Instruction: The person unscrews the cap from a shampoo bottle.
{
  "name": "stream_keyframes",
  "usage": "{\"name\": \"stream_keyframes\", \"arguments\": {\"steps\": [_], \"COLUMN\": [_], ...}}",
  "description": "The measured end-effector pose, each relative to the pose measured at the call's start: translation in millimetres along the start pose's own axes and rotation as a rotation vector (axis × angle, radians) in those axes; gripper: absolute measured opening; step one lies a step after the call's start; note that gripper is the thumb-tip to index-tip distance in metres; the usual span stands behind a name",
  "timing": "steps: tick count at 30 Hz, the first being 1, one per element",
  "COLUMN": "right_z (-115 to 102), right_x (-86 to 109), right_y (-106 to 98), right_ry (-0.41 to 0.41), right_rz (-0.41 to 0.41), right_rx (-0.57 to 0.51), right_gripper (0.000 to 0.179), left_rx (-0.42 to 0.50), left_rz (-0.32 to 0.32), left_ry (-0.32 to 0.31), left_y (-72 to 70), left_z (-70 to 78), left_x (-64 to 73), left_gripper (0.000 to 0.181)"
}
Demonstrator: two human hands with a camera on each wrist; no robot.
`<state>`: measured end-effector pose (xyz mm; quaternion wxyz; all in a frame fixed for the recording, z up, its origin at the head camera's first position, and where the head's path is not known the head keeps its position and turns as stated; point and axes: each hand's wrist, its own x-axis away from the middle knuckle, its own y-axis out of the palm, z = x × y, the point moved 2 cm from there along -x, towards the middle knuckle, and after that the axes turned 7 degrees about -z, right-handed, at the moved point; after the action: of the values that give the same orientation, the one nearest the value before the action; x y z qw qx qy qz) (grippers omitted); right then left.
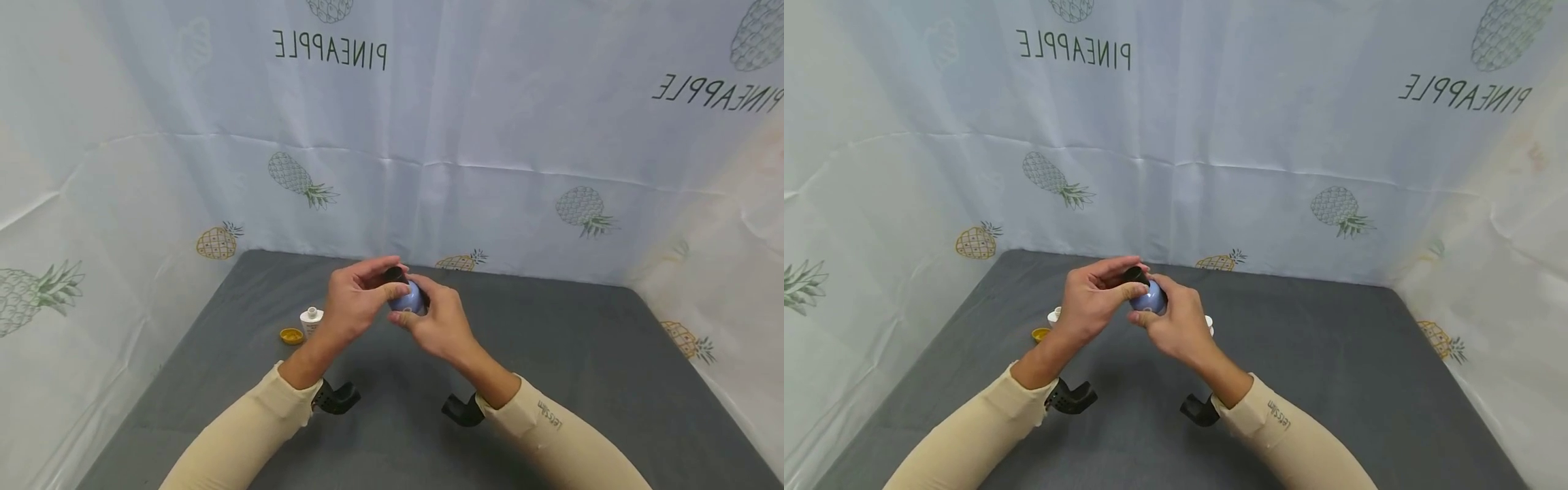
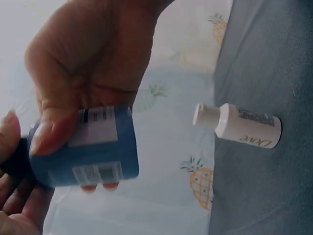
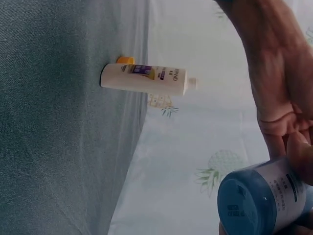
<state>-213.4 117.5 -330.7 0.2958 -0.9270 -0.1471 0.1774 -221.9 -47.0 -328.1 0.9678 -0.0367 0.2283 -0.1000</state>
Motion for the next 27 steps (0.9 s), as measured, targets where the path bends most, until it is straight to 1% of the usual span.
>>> {"name": "stream_keyframes", "arguments": {"steps": [2, 4, 8, 10, 12, 13, 14, 16, 20, 24, 26, 27], "right_z": [1, 2, 2, 3, 4, 4, 5, 6, 6, 8, 8, 8], "right_x": [-0.9, -1.6, -2.1, -2.0, -1.5, -1.0, -0.4, 0.7, 2.3, 3.2, 3.4, 3.3], "right_y": [-1, -2, -3, -3, -3, -3, -3, -3, -2, -3, -4, -5], "right_ry": [0.004, 0.004, 0.001, 0.003, 0.011, 0.016, 0.019, 0.027, 0.031, 0.022, 0.016, 0.014], "right_rz": [-0.001, -0.016, -0.059, -0.081, -0.092, -0.093, -0.095, -0.098, -0.102, -0.102, -0.107, -0.106], "right_rx": [0.005, 0.005, -0.018, -0.030, -0.035, -0.033, -0.033, -0.029, -0.026, -0.030, -0.036, -0.039], "right_gripper": [0.067, 0.065, 0.059, 0.057, 0.056, 0.057, 0.058, 0.059, 0.064, 0.063, 0.062, 0.062], "left_rx": [0.024, 0.059, 0.144, 0.177, 0.193, 0.191, 0.185, 0.168, 0.152, 0.135, 0.135, 0.136], "left_rz": [-0.030, -0.088, -0.244, -0.316, -0.364, -0.376, -0.382, -0.373, -0.304, -0.246, -0.237, -0.243], "left_ry": [-0.002, 0.017, 0.116, 0.148, 0.146, 0.137, 0.126, 0.093, 0.065, 0.074, 0.089, 0.096], "left_y": [-2.7, -6.4, -15.8, -19.6, -21.9, -22.6, -22.9, -22.9, -22.1, -18.8, -17.1, -16.5], "left_z": [-1.5, -2.4, -2.7, -3.2, -4.1, -4.1, -4.2, -4.4, -5.5, -7.7, -9.1, -9.6], "left_x": [-0.8, -1.7, -4.0, -5.2, -6.7, -7.0, -7.1, -6.9, -5.7, -5.1, -4.7, -4.6], "left_gripper": [0.043, 0.044, 0.047, 0.045, 0.042, 0.041, 0.039, 0.036, 0.033, 0.033, 0.037, 0.039]}}
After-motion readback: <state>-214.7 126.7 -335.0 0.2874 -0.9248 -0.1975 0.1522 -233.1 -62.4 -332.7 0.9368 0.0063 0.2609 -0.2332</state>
